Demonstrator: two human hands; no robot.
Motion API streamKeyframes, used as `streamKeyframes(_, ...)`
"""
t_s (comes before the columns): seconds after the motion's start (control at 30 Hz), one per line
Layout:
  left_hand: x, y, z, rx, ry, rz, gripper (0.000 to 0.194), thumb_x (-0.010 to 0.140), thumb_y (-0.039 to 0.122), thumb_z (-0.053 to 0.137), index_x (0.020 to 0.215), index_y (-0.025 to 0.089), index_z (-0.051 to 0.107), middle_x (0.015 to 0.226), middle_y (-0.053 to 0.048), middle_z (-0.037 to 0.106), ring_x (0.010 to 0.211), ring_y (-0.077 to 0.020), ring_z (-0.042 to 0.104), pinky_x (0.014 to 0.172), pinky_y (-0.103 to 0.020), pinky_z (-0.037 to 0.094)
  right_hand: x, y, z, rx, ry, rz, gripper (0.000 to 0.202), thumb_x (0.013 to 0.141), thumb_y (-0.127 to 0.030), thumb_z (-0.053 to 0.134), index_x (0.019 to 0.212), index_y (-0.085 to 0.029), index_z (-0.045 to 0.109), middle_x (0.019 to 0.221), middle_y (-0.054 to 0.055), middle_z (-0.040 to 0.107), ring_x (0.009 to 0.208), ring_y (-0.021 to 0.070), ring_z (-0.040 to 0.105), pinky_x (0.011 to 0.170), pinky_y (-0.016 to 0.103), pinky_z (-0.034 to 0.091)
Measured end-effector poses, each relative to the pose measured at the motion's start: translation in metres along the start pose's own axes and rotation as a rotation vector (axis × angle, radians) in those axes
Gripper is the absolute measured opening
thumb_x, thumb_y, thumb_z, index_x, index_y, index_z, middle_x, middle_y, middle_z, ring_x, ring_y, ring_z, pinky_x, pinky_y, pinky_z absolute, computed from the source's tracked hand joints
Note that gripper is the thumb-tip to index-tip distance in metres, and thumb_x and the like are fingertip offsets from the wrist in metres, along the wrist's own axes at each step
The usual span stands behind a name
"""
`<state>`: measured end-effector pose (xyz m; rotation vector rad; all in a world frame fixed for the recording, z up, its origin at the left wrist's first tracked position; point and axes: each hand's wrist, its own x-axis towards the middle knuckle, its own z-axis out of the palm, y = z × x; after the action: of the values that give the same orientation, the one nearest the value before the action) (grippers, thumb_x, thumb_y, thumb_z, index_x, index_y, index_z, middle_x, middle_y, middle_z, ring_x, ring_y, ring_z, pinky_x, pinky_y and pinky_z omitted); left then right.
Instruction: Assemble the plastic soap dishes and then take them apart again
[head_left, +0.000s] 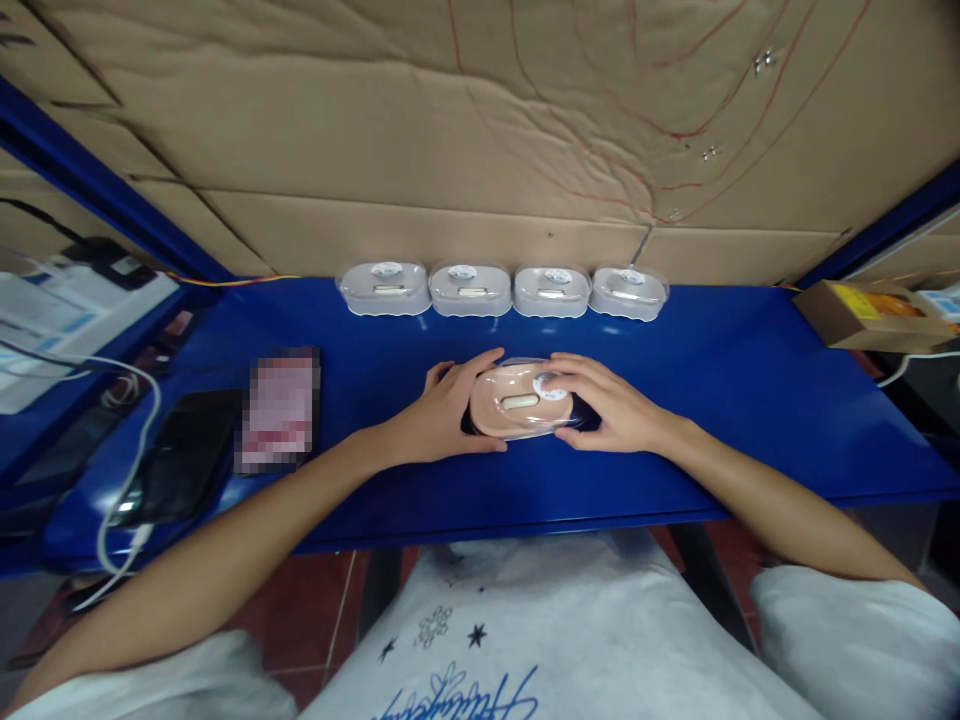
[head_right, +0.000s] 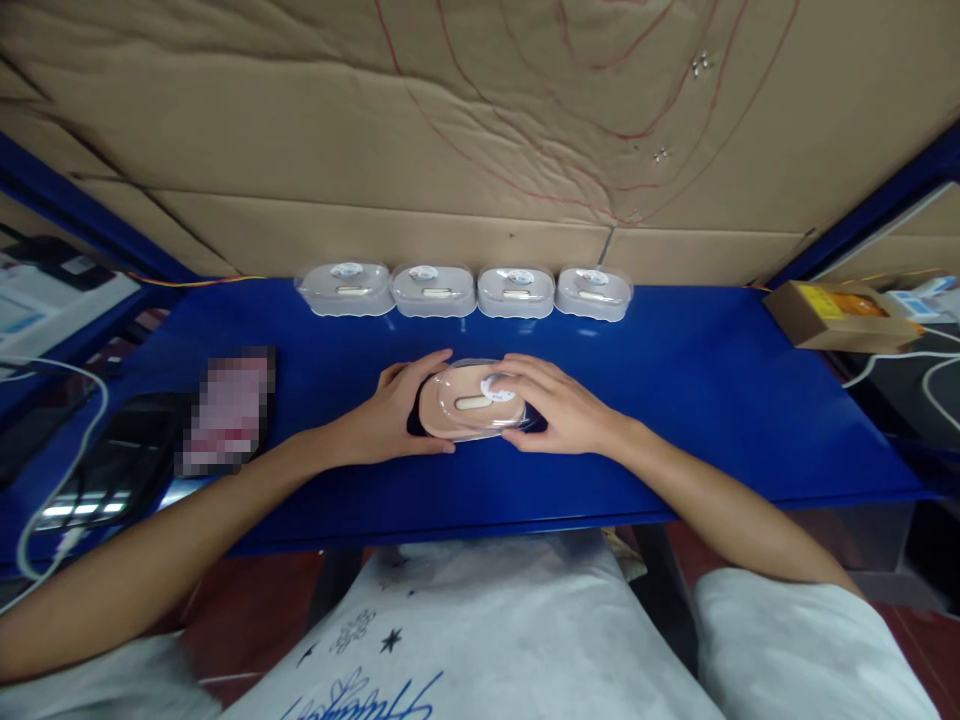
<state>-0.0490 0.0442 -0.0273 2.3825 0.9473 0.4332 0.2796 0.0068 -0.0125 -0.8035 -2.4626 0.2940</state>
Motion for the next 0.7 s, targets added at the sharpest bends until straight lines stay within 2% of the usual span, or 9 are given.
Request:
streamKeyframes(0.23,-0.001,0.0,0.002,-0.02,-0.056,0.074,0.126,0.08,0.079,0.088,0.177,0.034,0.021,0.177,-0.016,0.042,0.162,-0.0462,0.04,0.136,-0.068,0.015,0.008,-0.017,0.009,-0.08,-0.037,-0.126,0.057,0.104,-0.033,0.069,0.158,-0.026,0.054,0.165,0.012,0.06,0.164,0.0338,0.043,0.132,0.061,0.044)
streamKeyframes(0.4,0.0,-0.002,0.001,-0.011,-0.07,0.085,0.13,0.08,0.078,0.089,0.179,0.035,0.017,0.179,-0.016,0.041,0.162,-0.0466,0.04,0.135,-0.069,0.016,0.01,-0.02,0.006,-0.049,-0.071,-0.053,0.055,0.105,-0.036,0.068,0.157,-0.026,0.055,0.166,0.011,0.059,0.163,0.0326,0.046,0.131,0.06,0.046)
streamKeyframes(0.53,-0.001,-0.002,0.001,0.005,-0.072,0.11,0.128,0.085,0.079,0.085,0.18,0.036,0.01,0.181,-0.016,0.036,0.162,-0.0457,0.04,0.135,-0.069,0.015,0.007,-0.018,0.008,-0.073,-0.054,-0.059,0.056,0.104,-0.037,0.068,0.156,-0.025,0.053,0.165,0.014,0.059,0.16,0.0356,0.049,0.128,0.063,0.048)
streamKeyframes(0.7,-0.001,-0.004,0.002,0.029,-0.079,0.139,0.123,0.087,0.079,0.082,0.179,0.037,0.012,0.18,-0.016,0.038,0.161,-0.0444,0.041,0.135,-0.068,0.015,0.005,-0.024,0.013,-0.057,-0.084,-0.022,0.059,0.106,-0.043,0.069,0.158,-0.025,0.048,0.17,0.018,0.05,0.164,0.0376,0.041,0.13,0.065,0.044)
